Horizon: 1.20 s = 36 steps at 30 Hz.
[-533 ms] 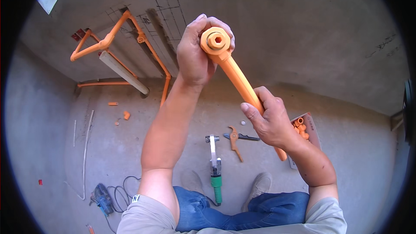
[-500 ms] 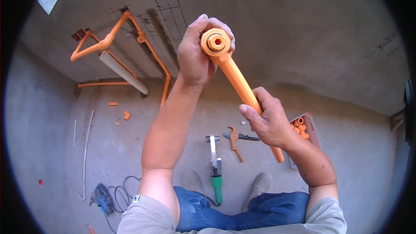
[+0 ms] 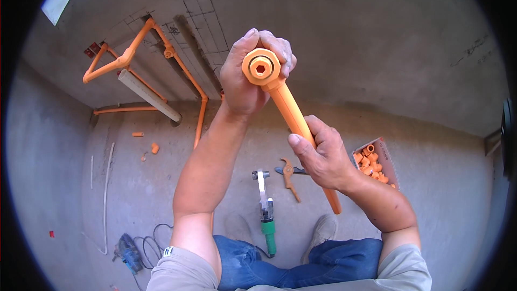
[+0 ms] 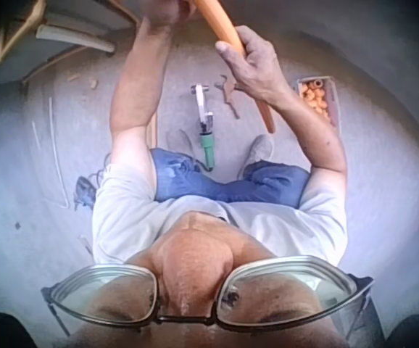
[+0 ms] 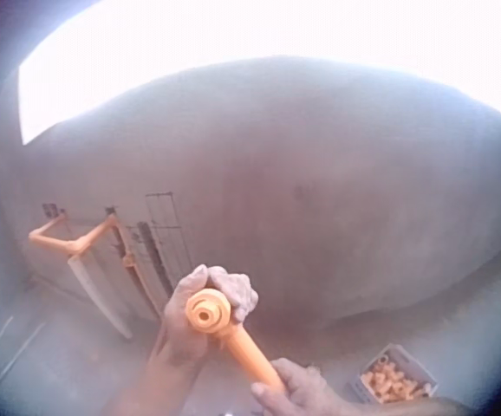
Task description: The person connects orange plumbing pipes and fittings using a heat fusion tool. They heat the end of a pipe and the inside of a T-fitting simultaneously, press them together to form a joint, and then repeat the process to connect the assembly to existing wall-mounted piping.
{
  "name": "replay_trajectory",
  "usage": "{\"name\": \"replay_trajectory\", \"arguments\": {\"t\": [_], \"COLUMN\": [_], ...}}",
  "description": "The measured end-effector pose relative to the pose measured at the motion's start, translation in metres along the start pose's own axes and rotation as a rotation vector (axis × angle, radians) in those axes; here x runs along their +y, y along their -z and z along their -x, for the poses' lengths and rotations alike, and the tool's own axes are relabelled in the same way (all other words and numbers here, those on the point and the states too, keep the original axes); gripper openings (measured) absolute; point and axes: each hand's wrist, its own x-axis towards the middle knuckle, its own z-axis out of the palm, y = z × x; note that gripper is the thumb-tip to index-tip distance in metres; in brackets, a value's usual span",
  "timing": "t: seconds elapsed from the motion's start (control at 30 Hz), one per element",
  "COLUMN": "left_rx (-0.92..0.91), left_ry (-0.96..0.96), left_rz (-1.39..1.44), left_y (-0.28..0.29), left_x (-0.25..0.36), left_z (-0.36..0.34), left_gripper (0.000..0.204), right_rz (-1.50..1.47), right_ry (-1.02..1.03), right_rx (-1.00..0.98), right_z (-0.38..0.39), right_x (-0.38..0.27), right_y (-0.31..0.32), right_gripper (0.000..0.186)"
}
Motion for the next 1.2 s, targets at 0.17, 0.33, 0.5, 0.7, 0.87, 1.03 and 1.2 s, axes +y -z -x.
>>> {"name": "replay_trajectory", "arguments": {"t": [0.17,0.33,0.5,0.7,0.87,1.03,1.2], "left_rx": [0.283,0.173,0.105,0.022,0.004,-0.002,0.046], "left_ry": [0.116,0.32,0.35,0.304,0.278,0.278,0.372], "left_rz": [-0.24,-0.627,-0.88,-1.045,-1.05,-1.098,-1.133], "left_y": [-0.007,-0.003,-0.005,-0.017,-0.024,-0.031,-0.008], "left_x": [0.003,0.029,0.028,0.037,0.032,0.033,0.023], "left_z": [0.003,0.003,0.005,0.003,0.003,0.003,0.003], "left_gripper": [0.069,0.053,0.044,0.04,0.039,0.038,0.04], "right_rz": [0.284,0.599,0.791,0.857,0.854,0.808,0.733], "right_ry": [0.112,0.2,0.348,0.415,0.408,0.429,0.262], "right_rx": [0.238,0.353,0.415,0.399,0.373,0.403,0.352], "right_z": [-0.02,-0.027,-0.028,-0.021,-0.013,-0.014,-0.022], "right_x": [0.004,0.012,0.012,0.003,0.003,0.007,0.005], "right_y": [0.016,0.033,0.042,0.05,0.054,0.052,0.048], "right_gripper": [0.026,0.03,0.034,0.038,0.039,0.036,0.034]}}
